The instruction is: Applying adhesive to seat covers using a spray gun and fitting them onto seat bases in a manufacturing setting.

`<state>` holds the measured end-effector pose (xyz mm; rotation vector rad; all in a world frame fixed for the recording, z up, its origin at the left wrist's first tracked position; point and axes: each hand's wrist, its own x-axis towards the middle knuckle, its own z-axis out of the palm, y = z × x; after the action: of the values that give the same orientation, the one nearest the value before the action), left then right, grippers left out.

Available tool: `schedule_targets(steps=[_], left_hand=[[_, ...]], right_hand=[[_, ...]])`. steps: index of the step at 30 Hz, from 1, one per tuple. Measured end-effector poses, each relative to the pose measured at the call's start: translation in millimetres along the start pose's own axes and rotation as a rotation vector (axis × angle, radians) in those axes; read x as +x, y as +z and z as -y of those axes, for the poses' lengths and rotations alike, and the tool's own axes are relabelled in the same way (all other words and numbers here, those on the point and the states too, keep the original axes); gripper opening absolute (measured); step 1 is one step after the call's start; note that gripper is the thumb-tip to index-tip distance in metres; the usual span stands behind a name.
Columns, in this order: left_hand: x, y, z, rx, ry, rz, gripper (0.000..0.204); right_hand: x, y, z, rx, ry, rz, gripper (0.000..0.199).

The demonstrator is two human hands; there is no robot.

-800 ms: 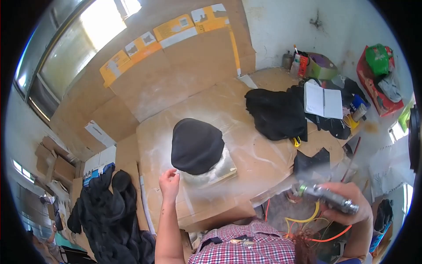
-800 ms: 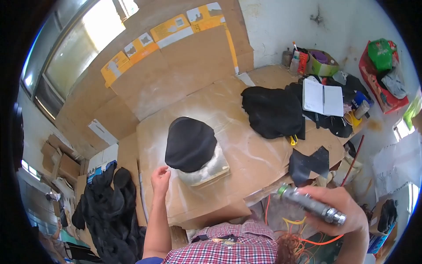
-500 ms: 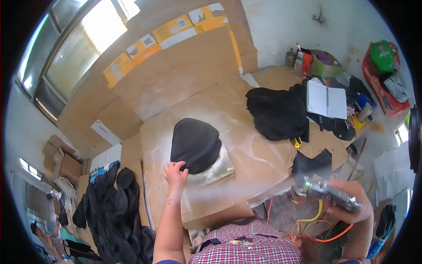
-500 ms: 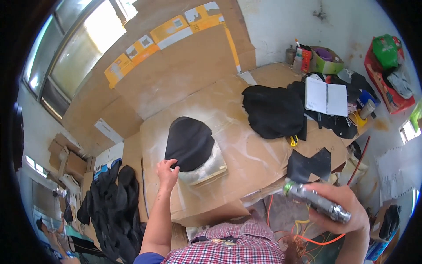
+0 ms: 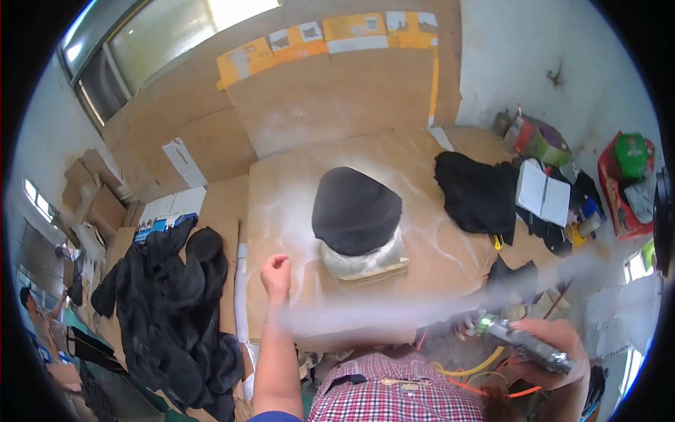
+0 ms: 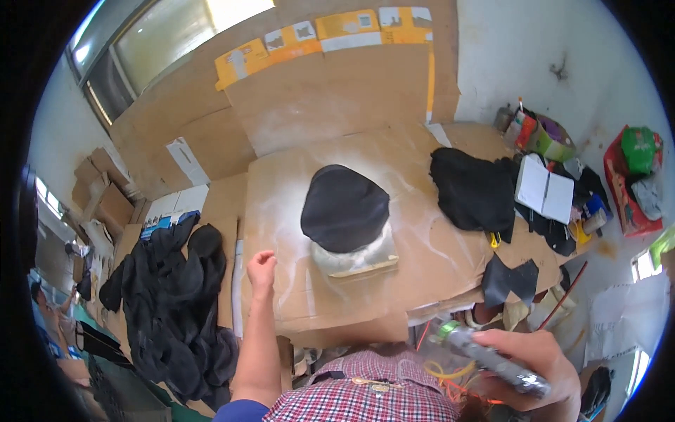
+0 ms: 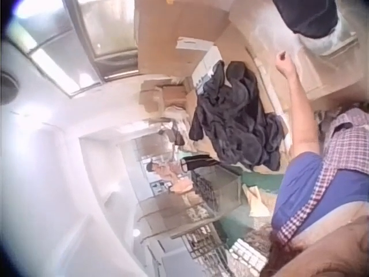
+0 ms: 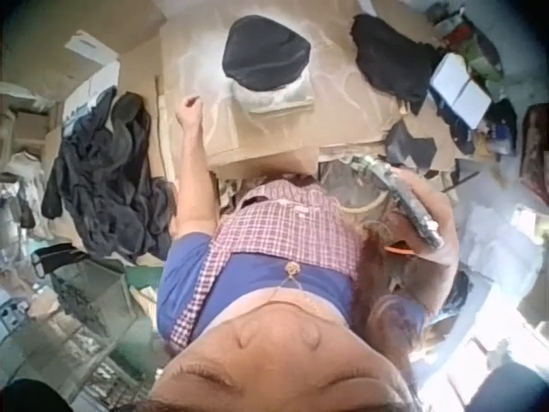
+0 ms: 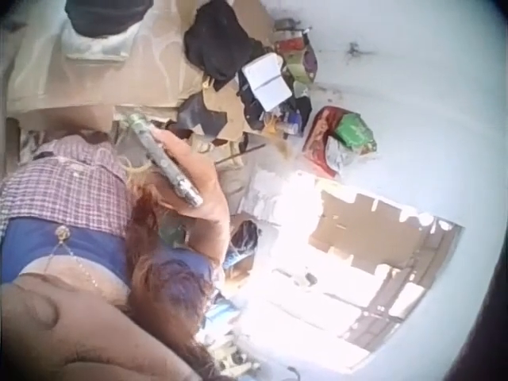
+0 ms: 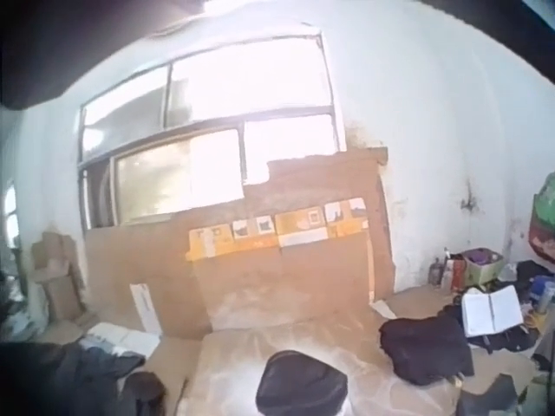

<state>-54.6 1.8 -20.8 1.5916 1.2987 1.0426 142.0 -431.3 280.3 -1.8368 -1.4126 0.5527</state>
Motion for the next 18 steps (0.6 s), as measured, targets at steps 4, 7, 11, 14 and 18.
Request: schedule_targets(steps=[4,7,11,14,18], left_hand=[[-19,50,-9,-0.478,-0.341,0.224,0.009],[-34,92,-25,-0.669,-0.488,0.274,0.011],[-44,109,-23,-0.766,-0.588,0.236,0.012],[-49,112,-18,-0.76,-0.587,0.233,0.011],[-53,112,-13,-0.776,-0.613,0.217,0.011]], right_hand=[[-2,4,4,0.218,0.173,-0.359,0.06],[9,4,19,0.286,0.32,-0.471,0.064],[14,3,24,0.305,0.307,-0.201,0.062],[31,9,31,0.185,0.17,-0.035,0.061],[44,5,38,0.341,0.304,-0.258,0.064]])
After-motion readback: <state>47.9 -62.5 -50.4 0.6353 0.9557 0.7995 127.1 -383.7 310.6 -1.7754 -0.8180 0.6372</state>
